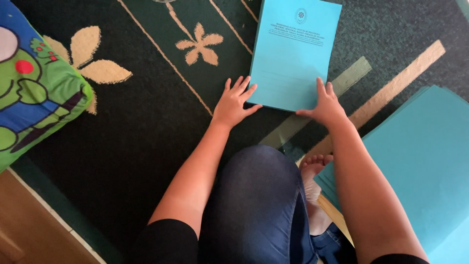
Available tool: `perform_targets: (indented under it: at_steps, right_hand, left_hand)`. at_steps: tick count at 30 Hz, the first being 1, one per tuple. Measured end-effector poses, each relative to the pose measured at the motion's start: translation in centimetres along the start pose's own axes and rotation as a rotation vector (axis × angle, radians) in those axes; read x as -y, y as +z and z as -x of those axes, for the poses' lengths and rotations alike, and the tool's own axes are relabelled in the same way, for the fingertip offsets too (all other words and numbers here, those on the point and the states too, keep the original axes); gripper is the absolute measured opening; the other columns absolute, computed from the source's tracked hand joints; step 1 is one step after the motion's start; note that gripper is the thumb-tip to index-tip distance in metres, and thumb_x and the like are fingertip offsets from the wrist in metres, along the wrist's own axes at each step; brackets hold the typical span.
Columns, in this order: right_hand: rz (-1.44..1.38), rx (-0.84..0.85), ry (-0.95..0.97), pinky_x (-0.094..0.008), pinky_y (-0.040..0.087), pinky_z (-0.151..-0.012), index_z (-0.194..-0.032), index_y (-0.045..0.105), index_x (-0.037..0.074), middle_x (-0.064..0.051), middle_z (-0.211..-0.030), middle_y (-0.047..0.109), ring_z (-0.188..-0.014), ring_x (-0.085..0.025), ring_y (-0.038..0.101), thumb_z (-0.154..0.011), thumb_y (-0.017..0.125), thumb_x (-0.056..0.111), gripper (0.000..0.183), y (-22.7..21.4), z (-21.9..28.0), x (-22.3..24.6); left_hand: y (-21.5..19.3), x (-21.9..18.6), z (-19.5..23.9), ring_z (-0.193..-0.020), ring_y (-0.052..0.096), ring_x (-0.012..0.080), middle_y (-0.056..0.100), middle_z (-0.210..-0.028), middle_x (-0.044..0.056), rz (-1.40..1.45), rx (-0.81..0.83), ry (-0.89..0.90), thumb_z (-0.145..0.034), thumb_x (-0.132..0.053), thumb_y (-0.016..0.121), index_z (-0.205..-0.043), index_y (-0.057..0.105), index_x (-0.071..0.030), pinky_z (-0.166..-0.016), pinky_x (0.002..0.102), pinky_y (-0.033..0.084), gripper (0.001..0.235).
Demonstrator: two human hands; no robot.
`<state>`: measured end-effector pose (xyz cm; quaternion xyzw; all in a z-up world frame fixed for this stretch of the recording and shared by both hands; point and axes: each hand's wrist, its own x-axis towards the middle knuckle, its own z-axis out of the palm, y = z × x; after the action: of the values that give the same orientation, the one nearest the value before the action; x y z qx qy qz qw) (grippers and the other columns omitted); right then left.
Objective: Folding blue paper folders along pre-scored lines and stacking them.
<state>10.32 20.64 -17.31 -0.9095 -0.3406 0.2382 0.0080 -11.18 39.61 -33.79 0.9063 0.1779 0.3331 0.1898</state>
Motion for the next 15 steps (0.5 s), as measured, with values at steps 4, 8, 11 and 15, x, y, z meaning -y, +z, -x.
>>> perform_targets:
  at_steps: [4, 8, 11, 15]
  right_hand:
    - [0.025, 0.038, -0.022, -0.065, 0.037, -0.116, -0.168, 0.016, 0.017, -0.037, -0.163, 0.024, -0.145, -0.057, 0.036, -0.068, 0.093, 0.042, 0.129, 0.3, -0.4, -0.8]
    - [0.019, 0.049, -0.031, -0.064, 0.043, -0.112, -0.166, 0.024, 0.013, -0.035, -0.156, 0.037, -0.140, -0.056, 0.044, -0.073, 0.093, 0.031, 0.117, 0.4, -0.9, -1.4]
    - [-0.003, 0.056, -0.021, -0.064, 0.043, -0.111, -0.165, 0.027, 0.014, -0.035, -0.156, 0.039, -0.140, -0.055, 0.044, -0.073, 0.092, 0.027, 0.114, -0.1, -0.4, -0.9]
    - [-0.013, 0.088, -0.026, -0.064, 0.042, -0.112, -0.164, 0.028, 0.011, -0.036, -0.154, 0.042, -0.140, -0.055, 0.045, -0.078, 0.090, 0.016, 0.106, -1.6, 0.7, 0.4]
  left_hand:
    - [-0.7, -0.6, -0.1, -0.136, 0.056, 0.0336, 0.058, -0.149, 0.011, 0.038, 0.004, -0.021, -0.086, -0.056, 0.078, -0.136, 0.069, -0.021, -0.116, 0.065, 0.033, 0.062]
    - [-0.8, -0.6, -0.2, -0.135, 0.057, 0.0342, 0.061, -0.146, 0.012, 0.024, -0.017, -0.010, -0.087, -0.058, 0.076, -0.133, 0.071, -0.020, -0.115, 0.064, 0.035, 0.059]
    - [-0.3, -0.5, 0.0, -0.134, 0.058, 0.0337, 0.061, -0.146, 0.011, 0.010, -0.042, 0.005, -0.088, -0.057, 0.076, -0.132, 0.072, -0.020, -0.115, 0.063, 0.036, 0.057]
    - [-0.8, -0.7, -0.2, -0.135, 0.057, 0.0344, 0.061, -0.146, 0.012, 0.036, -0.020, -0.009, -0.090, -0.055, 0.075, -0.132, 0.072, -0.020, -0.116, 0.063, 0.033, 0.054]
